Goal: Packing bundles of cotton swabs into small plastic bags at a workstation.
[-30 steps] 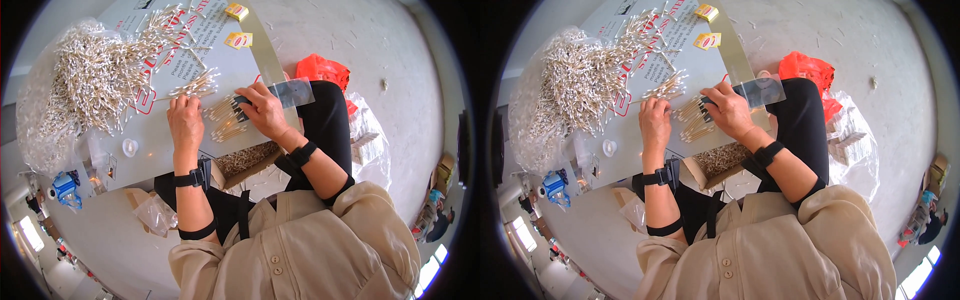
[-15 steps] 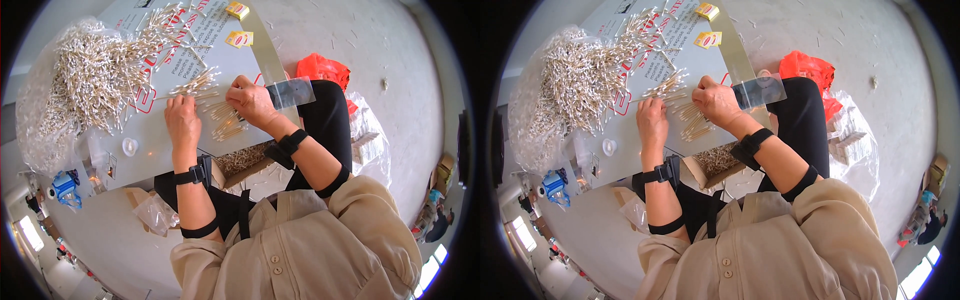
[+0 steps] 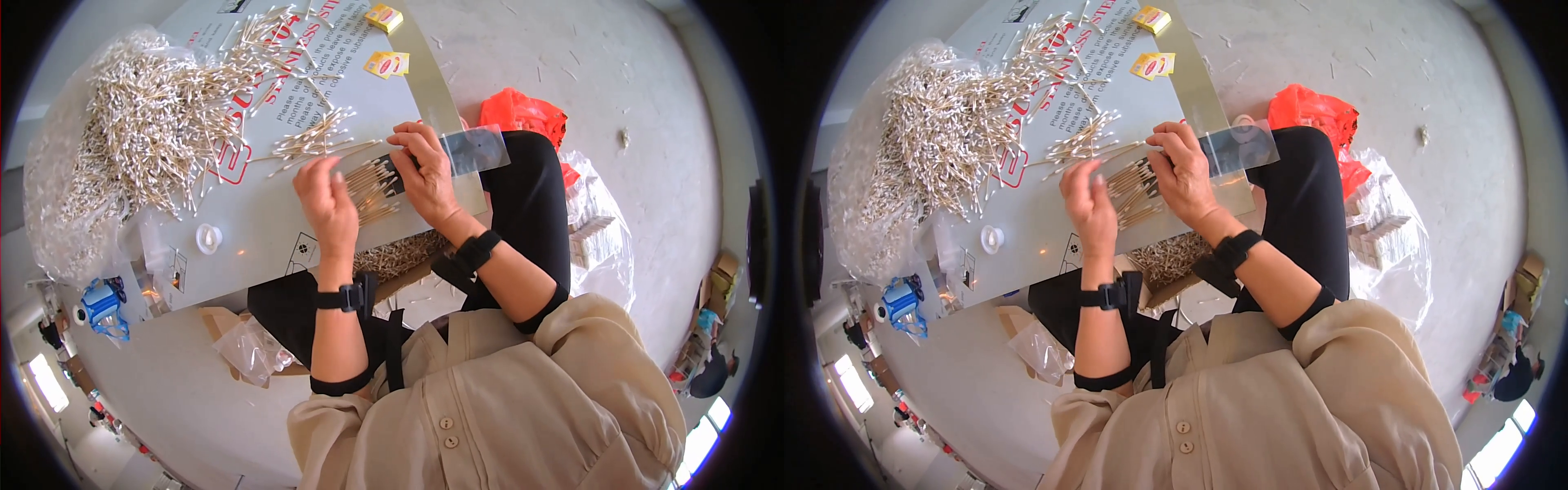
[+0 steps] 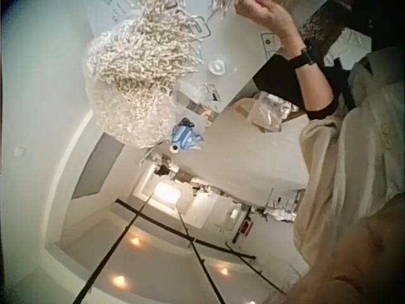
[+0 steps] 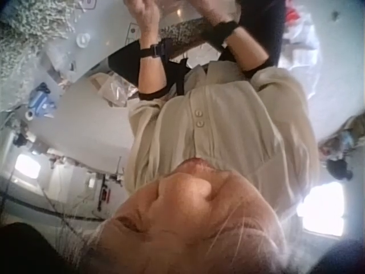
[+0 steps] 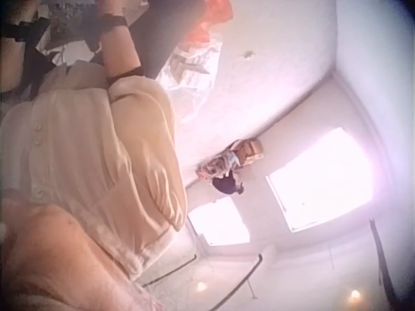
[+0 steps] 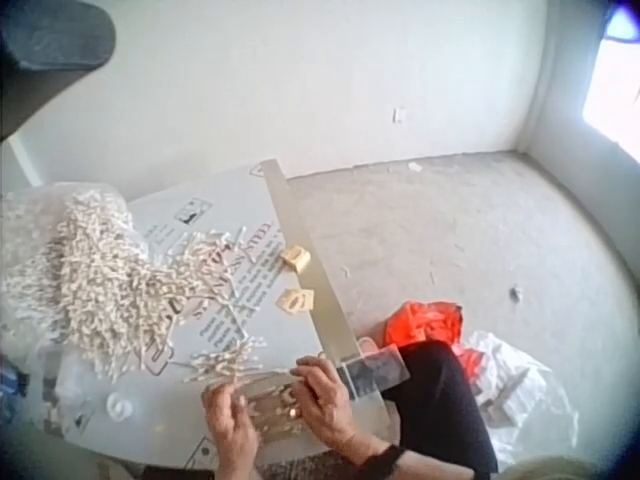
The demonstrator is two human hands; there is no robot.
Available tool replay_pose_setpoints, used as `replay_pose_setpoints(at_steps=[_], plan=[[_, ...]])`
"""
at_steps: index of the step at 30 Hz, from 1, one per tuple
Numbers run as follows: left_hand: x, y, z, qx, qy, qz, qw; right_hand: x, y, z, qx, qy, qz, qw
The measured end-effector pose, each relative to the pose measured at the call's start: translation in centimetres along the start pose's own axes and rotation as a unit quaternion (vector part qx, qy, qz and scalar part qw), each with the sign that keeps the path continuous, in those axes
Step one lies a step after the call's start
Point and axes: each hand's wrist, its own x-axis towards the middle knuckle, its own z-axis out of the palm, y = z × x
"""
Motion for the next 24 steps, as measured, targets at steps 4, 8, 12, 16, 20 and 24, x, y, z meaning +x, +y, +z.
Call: replay_pose_setpoints(at_steps=[4,8,12,16,20,24], plan=[[-3.0,-0.8,1.0,-0.217,0.124,-0.087,0.964,-2.0,-0.3,0.8,0.082,-0.042,0.019,0.996],[-2.8,0.6,2.4,-0.309,0.147,-0.131,0.931,-2.4,-0.5,2.2,0.115,-0.013,0.024,0.993],[-1.9,1.2,3.0,-0.345,0.124,-0.141,0.92,-2.6,-0.5,2.4,0.13,-0.011,0.032,0.991],[-1.5,1.2,3.1,-0.342,0.111,-0.145,0.922,-2.2,-0.1,2.3,0.141,0.028,0.042,0.989],[-0.9,-0.3,2.0,-0.139,0.123,-0.092,0.978,0.2,0.9,0.9,-0.075,0.047,-0.031,0.996],[0.4,0.0,0.9,0.109,0.032,0.021,0.993,2.3,0.6,0.0,-0.172,-0.023,-0.053,0.983]])
